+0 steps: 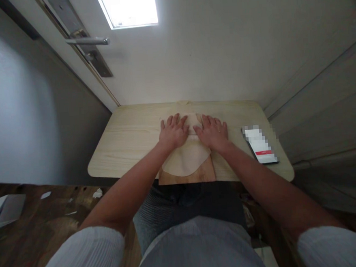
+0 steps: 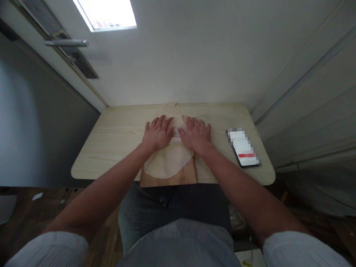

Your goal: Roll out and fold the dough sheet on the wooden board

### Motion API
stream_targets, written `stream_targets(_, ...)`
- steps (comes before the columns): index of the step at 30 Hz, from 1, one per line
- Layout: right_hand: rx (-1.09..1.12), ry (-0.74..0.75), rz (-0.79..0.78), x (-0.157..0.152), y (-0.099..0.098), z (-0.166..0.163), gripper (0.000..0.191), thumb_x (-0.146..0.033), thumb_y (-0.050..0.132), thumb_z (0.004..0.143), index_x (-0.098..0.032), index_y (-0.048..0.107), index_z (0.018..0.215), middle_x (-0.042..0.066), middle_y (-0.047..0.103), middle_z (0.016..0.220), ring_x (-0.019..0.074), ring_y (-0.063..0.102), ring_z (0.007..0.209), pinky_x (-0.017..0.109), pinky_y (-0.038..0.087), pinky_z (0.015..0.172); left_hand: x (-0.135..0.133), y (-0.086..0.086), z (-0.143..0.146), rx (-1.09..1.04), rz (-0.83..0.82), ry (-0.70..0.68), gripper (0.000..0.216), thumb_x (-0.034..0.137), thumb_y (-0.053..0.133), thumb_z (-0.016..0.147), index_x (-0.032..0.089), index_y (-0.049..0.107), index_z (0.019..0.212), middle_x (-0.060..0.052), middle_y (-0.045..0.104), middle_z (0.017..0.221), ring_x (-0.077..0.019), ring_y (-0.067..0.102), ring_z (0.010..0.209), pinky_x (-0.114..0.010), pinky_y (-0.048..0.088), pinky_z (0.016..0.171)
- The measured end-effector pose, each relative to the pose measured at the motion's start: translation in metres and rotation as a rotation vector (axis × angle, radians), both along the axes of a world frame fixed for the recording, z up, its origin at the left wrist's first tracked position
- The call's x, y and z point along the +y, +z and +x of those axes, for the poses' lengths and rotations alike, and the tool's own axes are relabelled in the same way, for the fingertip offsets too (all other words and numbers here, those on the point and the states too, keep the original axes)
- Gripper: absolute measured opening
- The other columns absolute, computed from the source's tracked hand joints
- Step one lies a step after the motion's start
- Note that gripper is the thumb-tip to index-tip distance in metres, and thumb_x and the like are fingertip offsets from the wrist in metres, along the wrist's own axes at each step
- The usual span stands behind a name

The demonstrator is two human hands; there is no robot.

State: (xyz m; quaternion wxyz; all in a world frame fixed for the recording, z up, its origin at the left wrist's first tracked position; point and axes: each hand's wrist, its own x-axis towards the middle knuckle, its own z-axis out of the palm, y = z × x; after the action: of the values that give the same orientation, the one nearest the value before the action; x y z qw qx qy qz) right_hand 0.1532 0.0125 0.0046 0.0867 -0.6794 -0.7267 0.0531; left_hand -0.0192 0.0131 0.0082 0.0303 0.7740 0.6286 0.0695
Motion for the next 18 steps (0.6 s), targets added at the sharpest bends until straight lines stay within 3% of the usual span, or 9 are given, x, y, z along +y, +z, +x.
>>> stream_targets(8,-0.009,0.017,0.085,-0.024,-0.003,0.000,0.064,-0.051,0.034,0.100,-0.012,0.040,0.150,0.020,0.048,0.151,0.0371,0.044,0.132,0.061,0.025,0.111,-0.022,0.000,0.003,0.009,0.006,0.013,0.059,0.052,0.018,0.102,0.032,0.036,0.154,-0.003,0.031,0.165,-0.0295,0.023,0.152,-0.059,0.019,0.121)
stream_targets(18,-0.049,0.063,0.122,-0.062,-0.008,0.004,0.067,-0.053,0.024,0.102,-0.008,0.042,0.149,0.020,0.047,0.152,0.0367,0.038,0.139,0.061,0.022,0.114,-0.064,0.004,0.008,0.000,0.057,0.022,0.058,0.051,0.015,0.103,0.034,0.039,0.153,0.000,0.035,0.163,-0.0263,0.027,0.151,-0.054,0.022,0.121)
